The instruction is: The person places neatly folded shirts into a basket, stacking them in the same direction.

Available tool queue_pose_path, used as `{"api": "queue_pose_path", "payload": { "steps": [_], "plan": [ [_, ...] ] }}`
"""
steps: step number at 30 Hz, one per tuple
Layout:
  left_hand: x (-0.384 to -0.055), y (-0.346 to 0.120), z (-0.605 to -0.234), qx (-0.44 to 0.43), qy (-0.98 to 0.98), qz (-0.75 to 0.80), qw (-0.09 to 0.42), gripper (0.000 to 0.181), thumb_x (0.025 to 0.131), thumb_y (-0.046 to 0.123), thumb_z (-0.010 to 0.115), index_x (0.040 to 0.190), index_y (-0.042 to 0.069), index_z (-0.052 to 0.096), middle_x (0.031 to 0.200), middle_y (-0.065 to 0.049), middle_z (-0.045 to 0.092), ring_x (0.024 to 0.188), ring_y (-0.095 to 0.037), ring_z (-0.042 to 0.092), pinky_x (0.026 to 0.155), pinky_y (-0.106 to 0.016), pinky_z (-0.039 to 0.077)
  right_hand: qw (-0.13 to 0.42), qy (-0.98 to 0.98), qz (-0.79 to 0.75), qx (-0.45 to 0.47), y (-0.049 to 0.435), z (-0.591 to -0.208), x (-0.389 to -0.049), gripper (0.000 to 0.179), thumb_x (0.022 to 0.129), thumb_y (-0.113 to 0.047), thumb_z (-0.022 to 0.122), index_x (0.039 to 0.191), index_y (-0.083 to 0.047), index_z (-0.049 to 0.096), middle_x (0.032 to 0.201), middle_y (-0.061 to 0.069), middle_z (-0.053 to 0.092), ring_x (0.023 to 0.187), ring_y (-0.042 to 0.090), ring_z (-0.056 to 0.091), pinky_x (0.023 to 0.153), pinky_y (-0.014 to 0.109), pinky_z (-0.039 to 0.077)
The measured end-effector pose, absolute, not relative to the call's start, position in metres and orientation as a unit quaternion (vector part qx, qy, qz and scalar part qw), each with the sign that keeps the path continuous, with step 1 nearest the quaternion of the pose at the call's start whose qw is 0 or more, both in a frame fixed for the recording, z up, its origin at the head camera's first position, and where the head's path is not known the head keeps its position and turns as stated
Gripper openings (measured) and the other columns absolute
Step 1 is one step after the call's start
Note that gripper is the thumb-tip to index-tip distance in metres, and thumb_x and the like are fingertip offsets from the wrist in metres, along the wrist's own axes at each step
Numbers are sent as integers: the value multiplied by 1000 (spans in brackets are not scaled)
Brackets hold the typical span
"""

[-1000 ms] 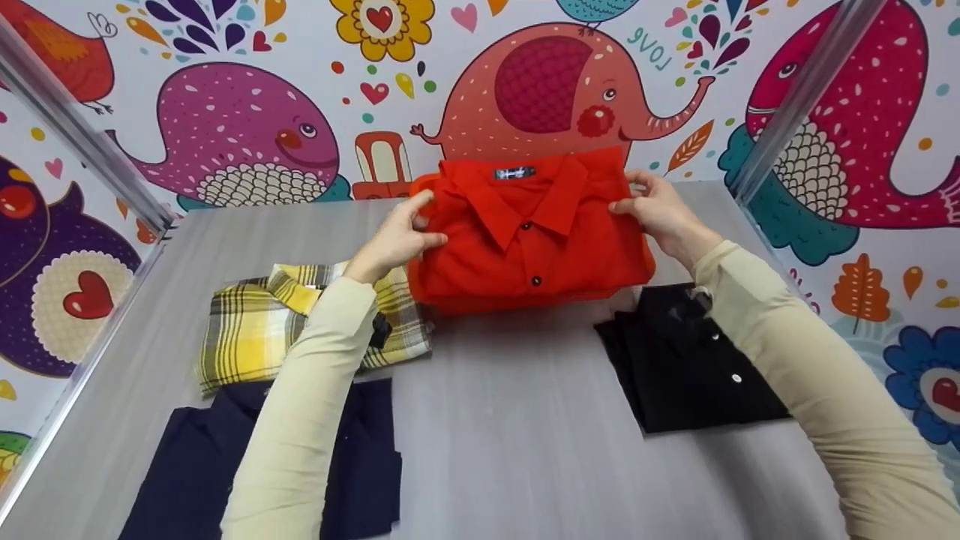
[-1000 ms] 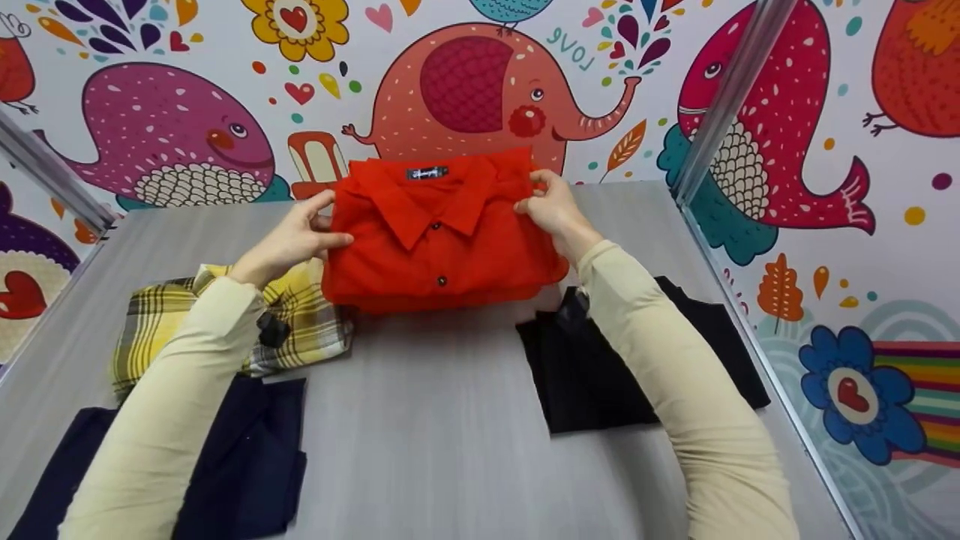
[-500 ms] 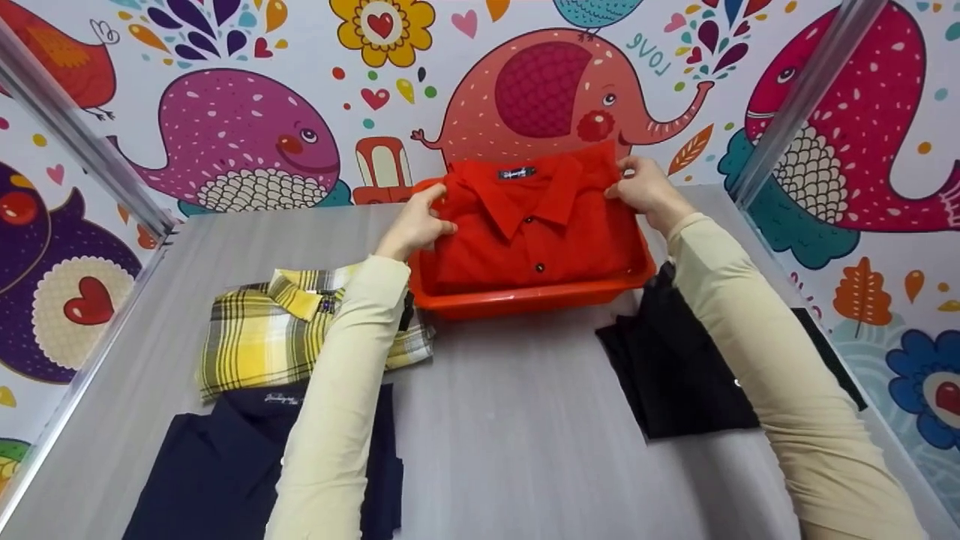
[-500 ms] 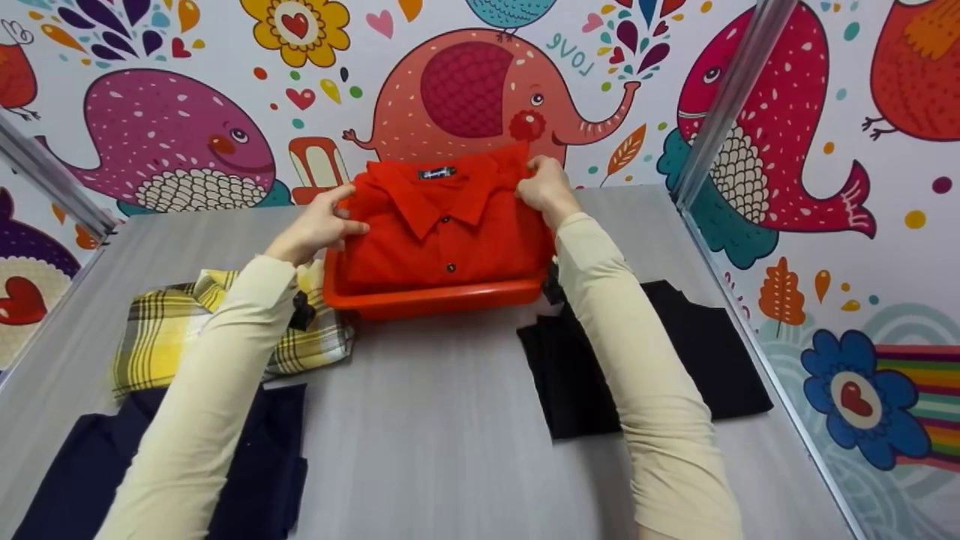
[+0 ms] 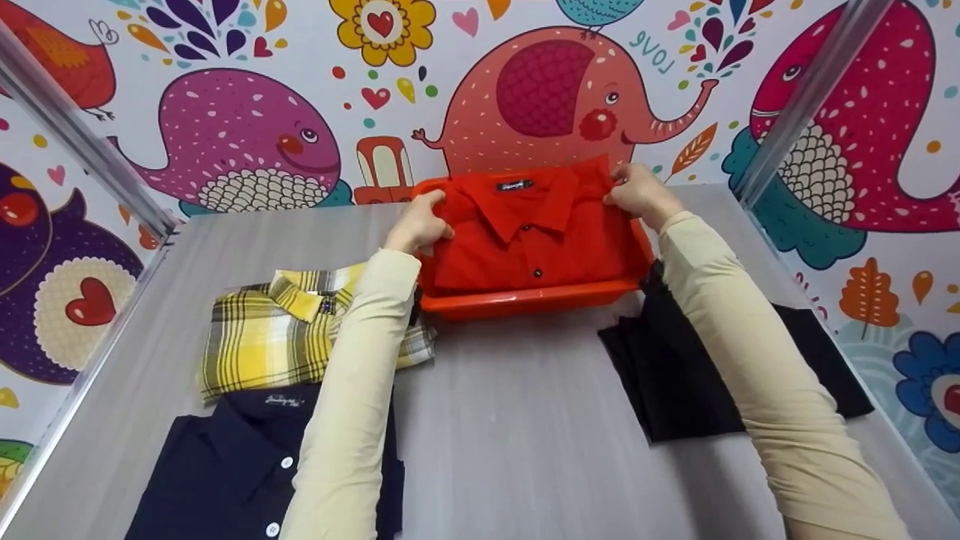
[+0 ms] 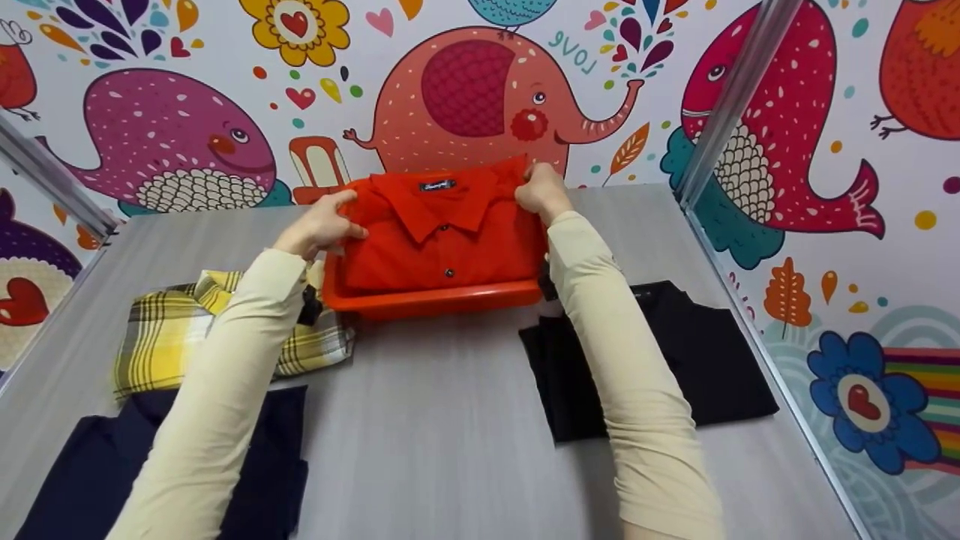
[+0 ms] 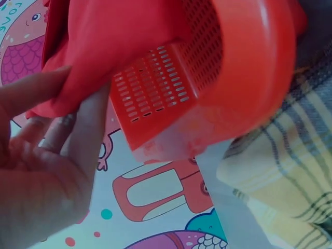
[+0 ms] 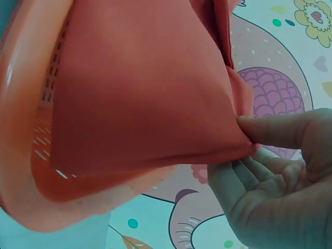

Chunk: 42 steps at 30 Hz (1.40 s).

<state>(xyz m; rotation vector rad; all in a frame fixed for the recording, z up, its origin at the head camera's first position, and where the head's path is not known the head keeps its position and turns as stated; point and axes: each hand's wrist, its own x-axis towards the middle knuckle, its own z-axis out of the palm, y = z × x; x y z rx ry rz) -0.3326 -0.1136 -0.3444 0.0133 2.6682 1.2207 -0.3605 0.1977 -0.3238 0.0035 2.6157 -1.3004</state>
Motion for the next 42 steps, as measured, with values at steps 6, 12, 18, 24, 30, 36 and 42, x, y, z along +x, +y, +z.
{"api": "queue_pose_path", "payload": {
  "steps": [6, 12, 18, 24, 30, 36, 42],
  "plan": [
    [-333, -118, -348, -7, 892, 437, 118, 74, 83, -7, 62, 150, 10, 34, 143, -18, 39, 104, -33, 53, 48, -25, 49, 113, 901, -420, -8, 195, -329, -362, 47, 92, 2, 49, 136, 13, 37, 122, 23, 44, 92, 27, 46, 78, 34, 46],
    [-333, -122, -353, -18, 878, 459, 132, 76, 84, -8, 61, 152, 10, 30, 145, -16, 35, 97, -30, 53, 45, -22, 47, 122, 900, -418, -5, 195, -330, -362, 47, 94, 2, 47, 139, 12, 35, 129, 25, 40, 99, 31, 44, 87, 40, 45],
    [-330, -120, -357, -33, 882, 448, 139, 70, 86, -7, 58, 149, 6, 32, 128, -19, 49, 83, -23, 55, 49, -22, 48, 98, 906, -411, -7, 196, -334, -359, 45, 93, 2, 44, 136, 12, 37, 125, 25, 42, 98, 32, 43, 85, 38, 43],
    [-329, -130, -354, -82, 882, 447, 122, 50, 93, 2, 54, 141, 2, 43, 90, -13, 56, 56, -13, 55, 53, -22, 53, 49, 908, -417, 2, 205, -333, -355, 39, 89, -1, 48, 127, 8, 41, 118, 24, 48, 101, 31, 46, 87, 40, 43],
    [-327, -142, -356, -89, 877, 467, 73, 37, 93, 4, 54, 129, -2, 55, 89, -17, 61, 53, -14, 56, 48, -21, 51, 65, 906, -419, 4, 215, -334, -350, 36, 90, -6, 49, 122, 7, 42, 115, 22, 48, 100, 31, 46, 91, 43, 41],
    [-325, -155, -359, -94, 896, 433, 33, 34, 91, 7, 56, 124, -1, 60, 86, -16, 61, 53, -14, 58, 48, -22, 52, 79, 909, -409, 9, 226, -337, -350, 34, 92, -10, 52, 121, 8, 46, 116, 23, 49, 104, 35, 44, 98, 51, 37],
    [-321, -172, -362, -99, 903, 417, 46, 34, 91, 9, 57, 124, -2, 60, 92, -17, 60, 57, -11, 57, 57, -25, 55, 83, 916, -392, 5, 231, -342, -347, 31, 93, -10, 51, 117, 8, 47, 116, 26, 50, 103, 37, 45, 98, 52, 39]
  ]
}}
